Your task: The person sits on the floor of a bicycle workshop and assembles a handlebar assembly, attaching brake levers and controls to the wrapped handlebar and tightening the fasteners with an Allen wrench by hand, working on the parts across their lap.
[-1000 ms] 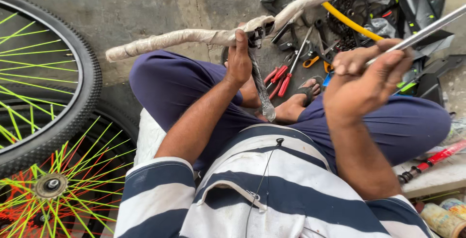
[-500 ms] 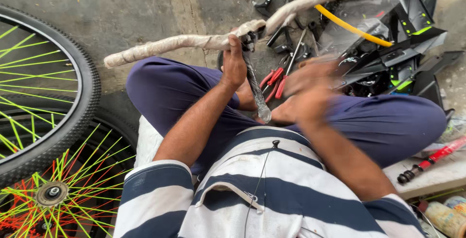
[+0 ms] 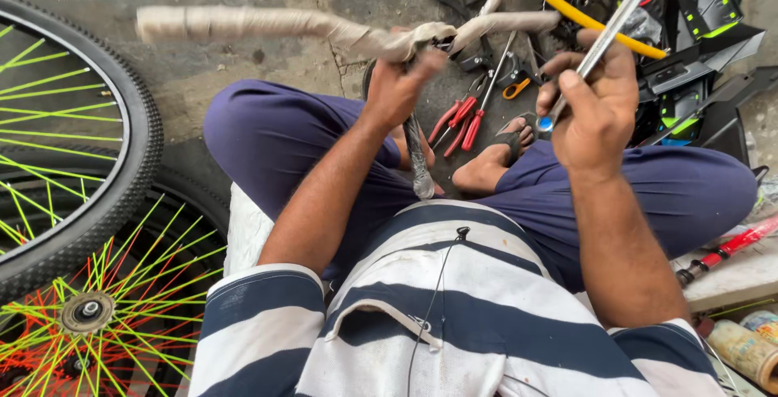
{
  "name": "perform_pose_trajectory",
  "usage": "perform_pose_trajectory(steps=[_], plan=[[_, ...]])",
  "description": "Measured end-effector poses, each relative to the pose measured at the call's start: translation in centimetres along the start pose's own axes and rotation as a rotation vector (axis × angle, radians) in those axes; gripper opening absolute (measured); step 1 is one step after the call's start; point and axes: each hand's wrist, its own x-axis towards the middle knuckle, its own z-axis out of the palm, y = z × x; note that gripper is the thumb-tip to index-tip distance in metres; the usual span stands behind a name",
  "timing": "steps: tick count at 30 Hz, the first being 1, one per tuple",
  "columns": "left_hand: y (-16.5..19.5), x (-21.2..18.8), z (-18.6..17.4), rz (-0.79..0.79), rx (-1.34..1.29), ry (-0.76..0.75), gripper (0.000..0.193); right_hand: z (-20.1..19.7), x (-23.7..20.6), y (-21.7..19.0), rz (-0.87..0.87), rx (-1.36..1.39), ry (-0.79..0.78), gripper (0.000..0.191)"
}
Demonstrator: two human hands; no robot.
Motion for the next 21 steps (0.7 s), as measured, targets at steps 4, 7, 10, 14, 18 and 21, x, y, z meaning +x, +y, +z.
perform_pose_trajectory(steps=[4, 7, 10, 14, 18, 21], plan=[[1.4, 0.3, -0.2, -0.219, 0.394, -0.090, 0.062, -0.2, 0.6, 0.5, 0.104, -0.162, -0.112, 0.023], [1.3, 0.5, 0.0, -0.248, 0.577, -0.137, 0.052, -0.8, 0.5, 1.3, 0.116, -0.591, -0.191, 0.029], [0.6, 0.5, 0.1, -0.235, 0.589, -0.108, 0.057, -1.0, 0.5, 1.4, -0.193, -1.185, -0.355, 0.026], [-0.1, 0.5, 0.1, -0.218, 0.649, -0.105, 0.054, -0.5, 1.3, 0.8, -0.401, -1.461, -0.563, 0.022], [-0.2, 0.7, 0.3, -0.224, 0.665, -0.121, 0.050, 0.0, 2.9, 0.3, -0.396, -1.708, -0.746, 0.032], [-0.1, 0.7, 0.6, -0.238, 0.685, -0.110, 0.053, 0.9, 4.4, -0.4, -0.401, -1.848, -0.787, 0.032]])
